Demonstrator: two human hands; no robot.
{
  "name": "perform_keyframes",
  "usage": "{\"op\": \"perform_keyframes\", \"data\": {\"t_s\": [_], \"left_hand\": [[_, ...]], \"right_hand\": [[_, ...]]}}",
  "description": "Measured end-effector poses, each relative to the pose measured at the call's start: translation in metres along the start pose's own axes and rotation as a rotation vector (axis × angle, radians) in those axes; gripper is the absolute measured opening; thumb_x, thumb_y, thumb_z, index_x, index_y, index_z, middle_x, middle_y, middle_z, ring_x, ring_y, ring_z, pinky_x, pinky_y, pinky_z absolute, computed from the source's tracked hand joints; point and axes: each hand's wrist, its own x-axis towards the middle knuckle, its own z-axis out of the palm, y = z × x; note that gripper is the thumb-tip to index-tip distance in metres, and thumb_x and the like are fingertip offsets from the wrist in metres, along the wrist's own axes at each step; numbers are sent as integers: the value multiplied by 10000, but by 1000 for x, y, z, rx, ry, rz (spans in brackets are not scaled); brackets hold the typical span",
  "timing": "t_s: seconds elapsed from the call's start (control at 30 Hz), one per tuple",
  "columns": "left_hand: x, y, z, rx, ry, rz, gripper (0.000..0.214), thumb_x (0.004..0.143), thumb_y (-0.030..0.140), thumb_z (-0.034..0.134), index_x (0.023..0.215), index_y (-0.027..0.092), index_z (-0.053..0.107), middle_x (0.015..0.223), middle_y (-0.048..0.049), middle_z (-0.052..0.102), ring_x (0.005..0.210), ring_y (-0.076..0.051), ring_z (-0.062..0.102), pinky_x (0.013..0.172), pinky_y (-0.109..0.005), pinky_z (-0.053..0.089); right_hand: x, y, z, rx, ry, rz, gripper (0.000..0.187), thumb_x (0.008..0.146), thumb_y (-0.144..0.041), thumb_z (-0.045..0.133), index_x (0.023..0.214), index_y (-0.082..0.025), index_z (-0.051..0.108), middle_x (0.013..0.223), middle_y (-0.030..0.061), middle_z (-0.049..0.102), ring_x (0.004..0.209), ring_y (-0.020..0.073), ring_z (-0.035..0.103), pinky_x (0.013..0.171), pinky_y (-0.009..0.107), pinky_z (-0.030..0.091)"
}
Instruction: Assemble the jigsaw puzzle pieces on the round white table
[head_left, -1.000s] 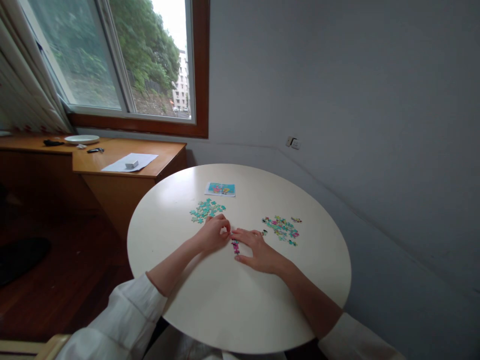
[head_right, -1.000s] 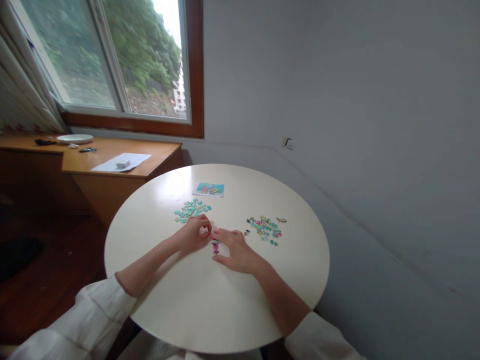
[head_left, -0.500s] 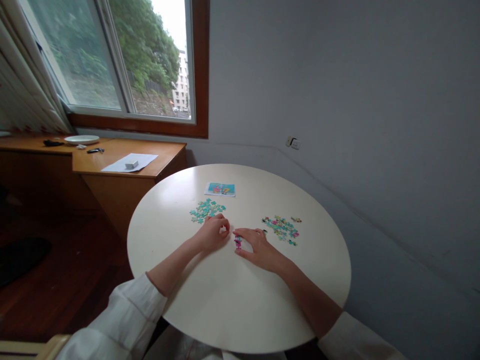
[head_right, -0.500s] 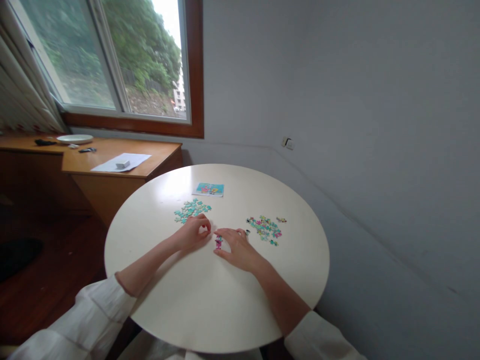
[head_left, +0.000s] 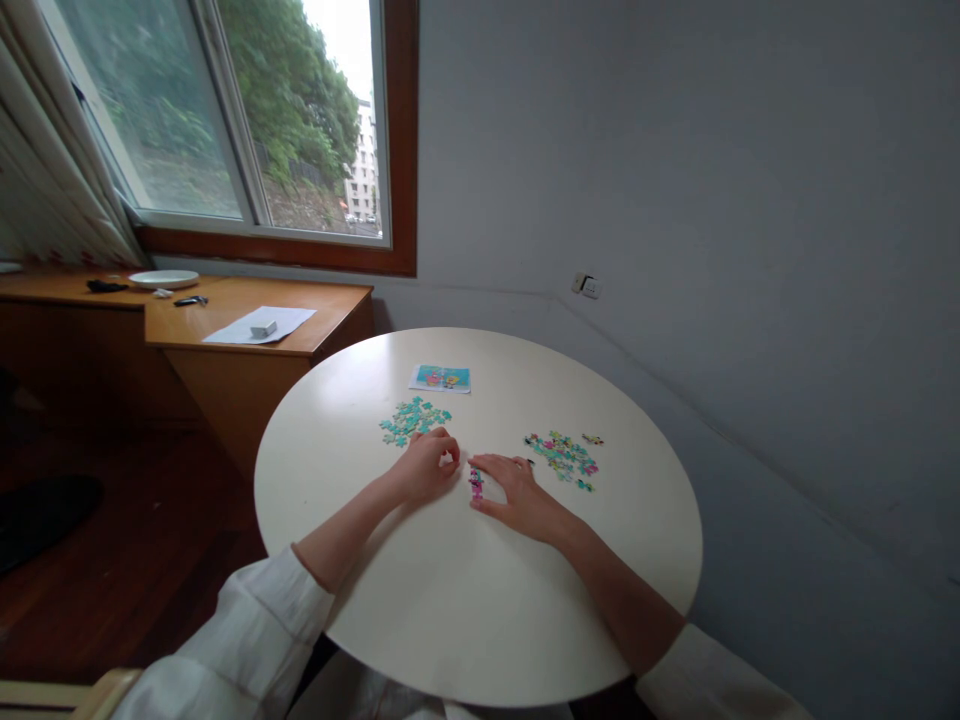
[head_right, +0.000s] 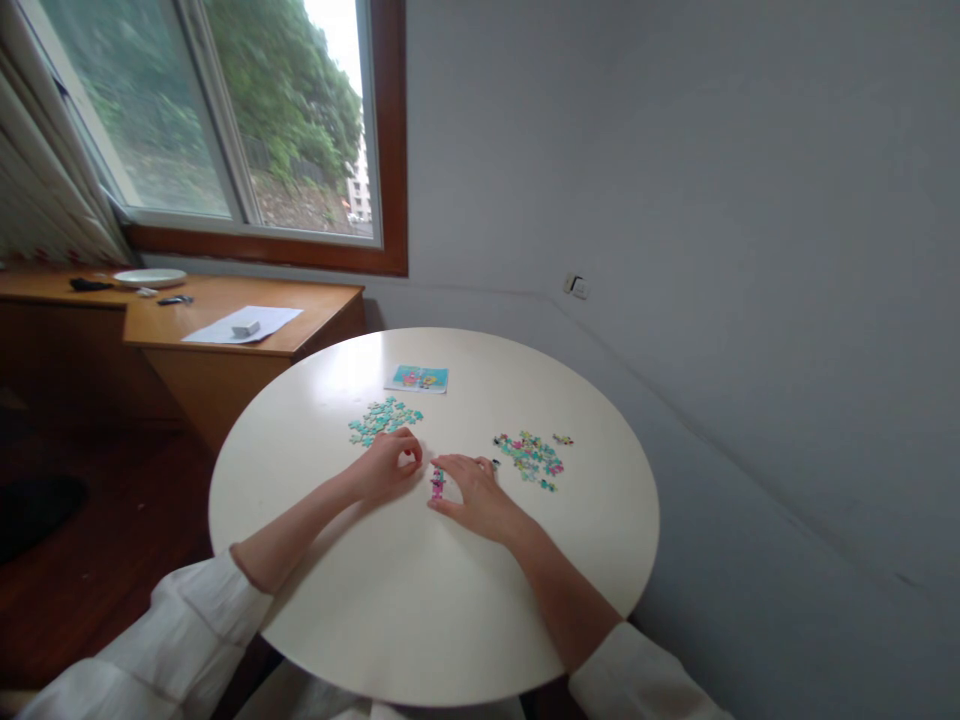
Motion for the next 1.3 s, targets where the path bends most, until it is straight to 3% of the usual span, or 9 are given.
{"op": "perform_keyframes", "data": {"t_s": [0.37,0.7,1.3], "left_hand": [[0,2,-2,-4,-12,-23,124,706,163,504,698,177,626,798,-22,568,721,-142,535,823,-351,345],[0,-1,1,-29,-9,9,123,712,183,510,708,182,633,812,-28,570,773,-153,542,841,-339,351],[-2,2,-1,-52,-107,79,127,697,268,598,782,190,652,861,-33,586,763,-143,559,792,-277,392]], "right_hand": [[-1,4,1,12,17,-32,500,739,-399,562,1194,-224,449,1221,90,506,1157,215,420,961,421,254],[-3,6,-3,54,18,-72,493,720,-301,583,1192,-226,465,1209,94,516,1143,224,431,963,430,254],[0,6,0,58,53,-58,394,745,-313,558,1124,-217,510,1156,78,560,1093,208,479,940,411,291]]}}
